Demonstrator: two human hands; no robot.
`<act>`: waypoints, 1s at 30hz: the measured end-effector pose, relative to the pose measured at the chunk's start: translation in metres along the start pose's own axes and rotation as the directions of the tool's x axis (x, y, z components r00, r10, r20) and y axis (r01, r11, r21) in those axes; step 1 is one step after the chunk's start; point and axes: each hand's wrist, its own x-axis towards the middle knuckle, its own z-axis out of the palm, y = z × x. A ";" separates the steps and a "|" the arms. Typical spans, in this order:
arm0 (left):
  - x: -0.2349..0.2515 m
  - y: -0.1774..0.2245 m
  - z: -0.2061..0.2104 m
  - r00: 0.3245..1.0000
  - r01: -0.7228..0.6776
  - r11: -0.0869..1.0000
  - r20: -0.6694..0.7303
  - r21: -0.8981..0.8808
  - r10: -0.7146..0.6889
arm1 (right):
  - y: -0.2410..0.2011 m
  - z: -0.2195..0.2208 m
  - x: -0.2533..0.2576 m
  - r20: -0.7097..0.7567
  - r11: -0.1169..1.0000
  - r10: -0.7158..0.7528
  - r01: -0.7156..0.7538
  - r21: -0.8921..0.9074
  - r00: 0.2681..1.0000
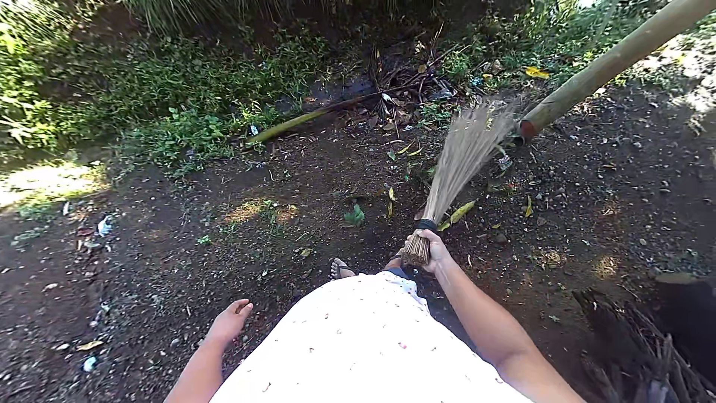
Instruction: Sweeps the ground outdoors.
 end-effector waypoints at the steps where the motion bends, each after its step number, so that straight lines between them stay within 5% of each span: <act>1: 0.000 0.000 0.002 1.000 -0.004 1.000 0.013 -0.004 0.004 | 0.006 0.014 -0.012 0.045 0.996 0.085 -0.085 -0.002 0.995; 6: 0.012 -0.021 0.030 0.993 -0.043 0.997 0.117 0.063 0.036 | 0.056 0.068 -0.025 0.166 0.872 0.490 -0.477 -0.111 0.856; 10: 0.023 -0.051 0.046 0.985 -0.040 0.990 0.170 0.138 0.017 | 0.106 0.097 0.003 0.186 0.785 0.616 -0.574 -0.234 0.766; 13: -0.013 -0.025 0.031 0.993 0.032 0.993 0.113 0.114 -0.045 | 0.101 0.078 0.036 0.156 0.763 0.646 -0.626 -0.161 0.748; 19: -0.041 0.018 0.034 0.994 0.105 0.995 0.008 0.004 -0.105 | -0.053 -0.045 0.099 0.022 0.928 0.291 -0.288 0.236 0.956; 24: -0.048 0.073 0.075 0.986 0.121 0.992 0.112 0.018 -0.123 | -0.117 -0.084 0.125 -0.196 0.986 -0.163 0.167 0.007 0.967; 30: -0.051 0.161 0.105 0.990 -0.011 1.000 0.142 0.005 0.010 | -0.166 -0.092 0.094 -0.053 0.997 -0.072 0.071 -0.010 0.996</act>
